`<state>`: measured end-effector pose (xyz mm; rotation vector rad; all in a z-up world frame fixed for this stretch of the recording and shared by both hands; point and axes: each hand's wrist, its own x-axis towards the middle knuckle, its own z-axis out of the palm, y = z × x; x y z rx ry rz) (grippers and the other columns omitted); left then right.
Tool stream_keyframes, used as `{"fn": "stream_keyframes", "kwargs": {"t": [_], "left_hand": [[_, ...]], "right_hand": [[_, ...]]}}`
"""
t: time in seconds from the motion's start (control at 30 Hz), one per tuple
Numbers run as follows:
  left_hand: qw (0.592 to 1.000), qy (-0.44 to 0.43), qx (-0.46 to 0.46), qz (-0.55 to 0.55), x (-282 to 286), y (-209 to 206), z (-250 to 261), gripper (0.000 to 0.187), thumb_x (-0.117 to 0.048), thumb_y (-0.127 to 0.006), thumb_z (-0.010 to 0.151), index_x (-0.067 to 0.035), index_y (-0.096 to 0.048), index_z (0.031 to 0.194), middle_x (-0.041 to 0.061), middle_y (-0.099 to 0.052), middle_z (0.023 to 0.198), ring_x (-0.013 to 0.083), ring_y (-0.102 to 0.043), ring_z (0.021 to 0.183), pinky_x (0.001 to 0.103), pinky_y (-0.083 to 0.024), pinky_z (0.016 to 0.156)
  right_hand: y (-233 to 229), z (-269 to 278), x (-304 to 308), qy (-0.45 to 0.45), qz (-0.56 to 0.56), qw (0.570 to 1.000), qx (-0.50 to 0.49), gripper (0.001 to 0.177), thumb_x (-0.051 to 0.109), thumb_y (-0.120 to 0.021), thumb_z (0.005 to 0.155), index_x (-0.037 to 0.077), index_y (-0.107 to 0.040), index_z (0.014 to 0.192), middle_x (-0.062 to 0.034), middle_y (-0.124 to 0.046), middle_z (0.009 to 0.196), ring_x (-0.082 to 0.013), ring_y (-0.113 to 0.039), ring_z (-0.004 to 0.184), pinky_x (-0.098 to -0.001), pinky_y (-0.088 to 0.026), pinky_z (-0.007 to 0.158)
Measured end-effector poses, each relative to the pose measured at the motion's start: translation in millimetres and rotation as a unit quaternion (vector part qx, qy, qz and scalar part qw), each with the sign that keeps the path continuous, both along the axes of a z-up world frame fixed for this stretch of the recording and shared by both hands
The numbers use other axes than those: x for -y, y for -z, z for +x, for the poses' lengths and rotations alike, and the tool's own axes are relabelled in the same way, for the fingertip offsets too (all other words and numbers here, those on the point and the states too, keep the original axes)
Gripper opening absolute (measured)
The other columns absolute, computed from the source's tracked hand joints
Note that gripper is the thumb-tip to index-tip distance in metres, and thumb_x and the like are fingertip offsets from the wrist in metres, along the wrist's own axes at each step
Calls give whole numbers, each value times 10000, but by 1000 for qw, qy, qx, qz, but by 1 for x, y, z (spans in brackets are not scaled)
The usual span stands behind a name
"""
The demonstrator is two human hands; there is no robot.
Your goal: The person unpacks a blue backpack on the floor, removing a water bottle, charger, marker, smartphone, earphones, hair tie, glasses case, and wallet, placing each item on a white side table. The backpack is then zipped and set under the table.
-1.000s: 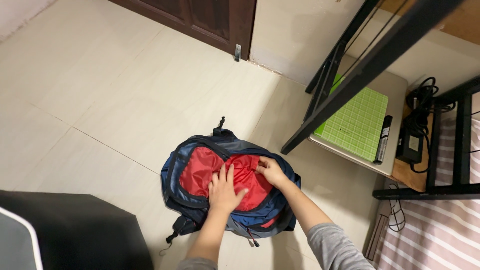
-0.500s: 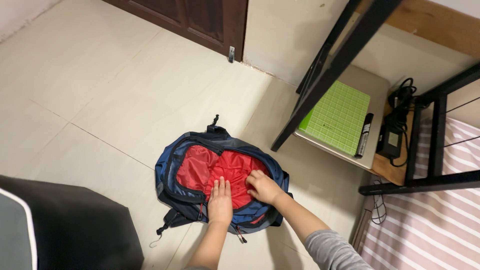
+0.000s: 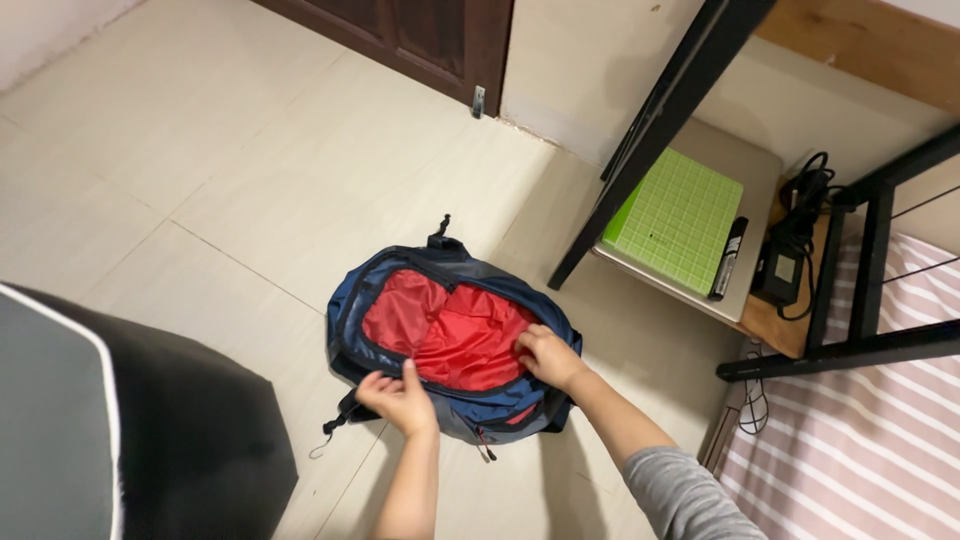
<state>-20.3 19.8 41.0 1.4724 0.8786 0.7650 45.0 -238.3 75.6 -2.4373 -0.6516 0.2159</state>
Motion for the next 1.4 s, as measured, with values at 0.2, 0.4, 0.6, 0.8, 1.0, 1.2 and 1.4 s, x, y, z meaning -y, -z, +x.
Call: {"fn": "stream_keyframes", "kwargs": {"t": [0.2, 0.4, 0.6, 0.8, 1.0, 1.2, 1.4], "left_hand": [[942, 143, 180, -245, -36, -8, 21, 372, -38, -672, 927, -7, -573, 1284, 36, -671, 1205, 133, -631, 1064, 253, -487, 939], [956, 194, 74, -208, -16, -22, 21, 310, -154, -640, 997, -36, -610, 1282, 47, -678, 1161, 137, -598, 1026, 279, -468, 931], [950, 308, 18, 44, 22, -30, -1, 249, -163, -607, 1033, 3, -630, 1217, 99, -649, 1217, 242, -615, 1153, 344, -455, 1027], [876, 422, -12, 231, 40, -36, -28, 521, 38, -616, 781, -195, -758, 1224, -6, -690, 1280, 289, -504, 1292, 395, -372, 1131], [820, 493, -35, 288, 41, -35, -40, 573, 13, -649, 703, -231, -784, 1203, 61, -585, 1395, 348, -386, 1397, 526, -242, 1155], [779, 541, -91, 305, 41, -29, -36, 507, -81, -686, 719, -161, -665, 1219, 97, -462, 1553, 319, -428, 1400, 514, -272, 1173], [783, 487, -169, 347, 47, -36, -7, 640, -225, -755, 803, -83, -552, 1393, 82, -532, 1411, 329, -480, 1233, 484, -384, 1011]], "right_hand": [[-2, 6, -13, 61, 49, 997, -9, 186, 69, -764, 779, 53, -713, 957, -161, -657, 968, -361, -638, 985, -410, -523, 887], [22, 16, -24, 183, 199, 941, -204, 256, 196, -693, 915, 57, -671, 1129, -106, -747, 1030, -224, -743, 972, -345, -562, 899], [12, 31, -10, 271, 390, 803, -359, 596, 557, -392, 1020, 98, -597, 1340, -79, -692, 1218, -233, -660, 1100, -416, -550, 943], [-12, 37, -4, 319, 450, 727, -410, 704, 645, -419, 967, 121, -545, 1419, -83, -683, 1144, -246, -644, 990, -422, -548, 838], [22, 42, -1, 297, 321, 877, -198, 710, 26, -827, 733, 78, -570, 1392, -97, -675, 972, -191, -661, 894, -305, -571, 782], [10, 28, 3, 305, 78, 940, -135, 639, 23, -817, 796, 151, -582, 1376, -172, -638, 874, -299, -653, 839, -372, -548, 784], [-29, 8, -14, 207, -112, 972, 2, 707, 101, -752, 789, 183, -478, 1435, -183, -551, 1287, -396, -624, 1070, -446, -532, 875]]}}
